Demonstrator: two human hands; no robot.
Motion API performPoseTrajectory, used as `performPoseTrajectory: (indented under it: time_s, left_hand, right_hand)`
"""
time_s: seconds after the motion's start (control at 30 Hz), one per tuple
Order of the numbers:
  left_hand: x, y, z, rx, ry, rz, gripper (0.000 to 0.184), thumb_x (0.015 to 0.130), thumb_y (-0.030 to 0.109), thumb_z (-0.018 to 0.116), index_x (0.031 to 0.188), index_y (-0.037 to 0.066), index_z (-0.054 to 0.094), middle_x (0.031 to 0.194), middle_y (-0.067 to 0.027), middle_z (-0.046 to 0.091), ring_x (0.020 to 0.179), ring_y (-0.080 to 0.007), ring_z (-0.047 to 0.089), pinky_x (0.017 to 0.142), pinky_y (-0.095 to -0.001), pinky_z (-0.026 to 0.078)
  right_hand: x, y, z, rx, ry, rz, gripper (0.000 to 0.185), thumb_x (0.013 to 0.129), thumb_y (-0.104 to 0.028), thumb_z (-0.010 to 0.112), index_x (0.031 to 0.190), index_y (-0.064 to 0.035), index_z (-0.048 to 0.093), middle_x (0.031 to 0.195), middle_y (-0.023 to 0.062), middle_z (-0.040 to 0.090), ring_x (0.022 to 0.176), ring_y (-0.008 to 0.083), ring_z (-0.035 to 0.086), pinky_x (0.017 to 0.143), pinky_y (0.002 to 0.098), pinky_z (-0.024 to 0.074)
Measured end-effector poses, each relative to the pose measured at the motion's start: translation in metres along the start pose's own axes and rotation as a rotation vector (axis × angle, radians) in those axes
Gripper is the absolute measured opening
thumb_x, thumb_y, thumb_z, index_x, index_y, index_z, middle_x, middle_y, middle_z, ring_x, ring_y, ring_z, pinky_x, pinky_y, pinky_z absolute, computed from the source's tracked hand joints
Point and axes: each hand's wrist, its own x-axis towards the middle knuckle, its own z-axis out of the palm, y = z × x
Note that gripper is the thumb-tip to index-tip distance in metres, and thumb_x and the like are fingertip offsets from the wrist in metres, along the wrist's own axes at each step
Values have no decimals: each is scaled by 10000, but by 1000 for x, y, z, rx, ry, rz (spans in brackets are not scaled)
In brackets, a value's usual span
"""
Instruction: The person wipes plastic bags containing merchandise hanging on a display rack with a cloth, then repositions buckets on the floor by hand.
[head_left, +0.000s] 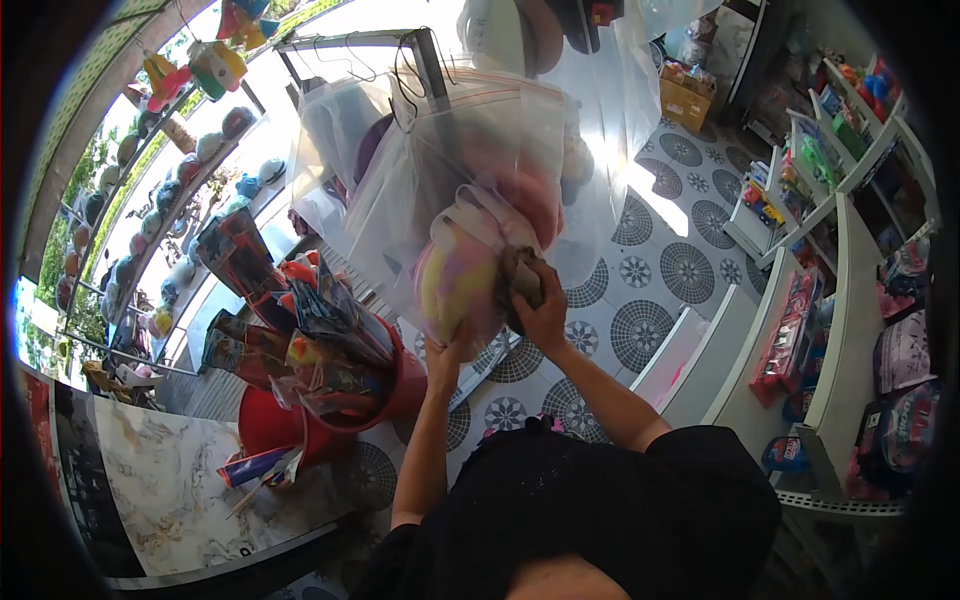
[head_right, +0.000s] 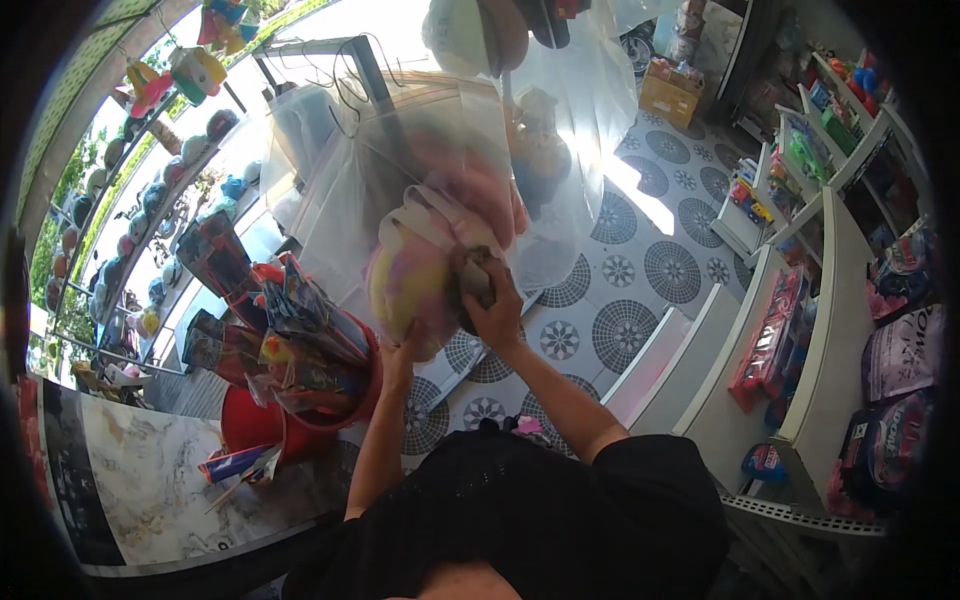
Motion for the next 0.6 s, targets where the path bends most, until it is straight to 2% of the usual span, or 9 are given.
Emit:
performPoseTrajectory:
  time_s: [0.1,0.2,0.23,0.27,0.33,0.43,0.5,0.57,0.6]
  left_hand:
    - [7,-6,-14,-50,81,-35,336,854,130,662,1147,-4,568,1020,-45,629,880,-118,597,775,-267,482]
    - [15,-8,-45,-25,109,-107,366,861,171,664,1152,-19,551,1007,-67,630,883,-155,617,784,-282,497]
    - [12,8,-46,-85,128,-124,367,865,182,660,1148,-23,548,1000,-73,630,881,-167,623,788,-289,501]
    - [10,22,-49,-146,146,-140,369,869,193,657,1145,-27,546,994,-79,630,879,-178,629,791,-296,506]
    - [8,38,-72,-195,-42,-260,441,896,258,622,1210,-25,495,1079,-108,603,915,-195,625,793,-305,505]
    - [12,27,-104,-214,-177,-309,512,916,326,587,1277,-5,441,1159,-118,576,994,-210,604,826,-323,492]
    - [19,5,-108,-130,-164,-268,512,927,336,561,1305,19,421,1189,-103,562,1033,-204,586,843,-335,484]
    - [28,-11,-99,35,-102,-179,483,943,320,525,1325,48,411,1211,-79,548,1052,-184,569,844,-345,480]
    - [28,-12,-94,19,-136,-235,496,948,349,498,1343,67,398,1229,-78,541,1062,-185,564,858,-346,470]
  right_hand:
    - [-55,-15,-2,-55,-303,-52,465,677,-154,706,1110,-65,564,1109,167,592,957,376,610,813,399,491]
    - [-81,10,-13,3,-499,128,494,662,-176,717,1120,-65,568,1105,165,589,972,382,608,817,404,497]
    - [-88,35,-18,-87,-500,151,463,724,-178,684,1153,-55,562,1120,133,601,974,329,628,821,385,507]
    - [-94,65,-25,111,-426,390,446,757,-189,663,1167,-50,556,1127,119,604,978,306,629,827,374,506]
    - [-91,99,-40,519,-253,840,417,822,-210,619,1195,-39,544,1139,92,610,984,262,630,841,351,503]
    - [-56,70,-62,923,-194,987,385,901,-233,547,1231,-37,519,1154,70,603,1000,195,612,866,316,490]
    - [-45,42,-51,790,-351,790,400,917,-178,530,1278,-17,472,1210,95,563,1075,219,560,919,340,446]
    - [-33,14,-49,514,-588,445,439,906,-152,539,1307,-12,430,1247,110,530,1143,242,507,968,352,400]
    - [-27,1,-48,388,-654,262,462,900,-139,543,1322,-9,409,1265,118,513,1177,253,481,992,358,377]
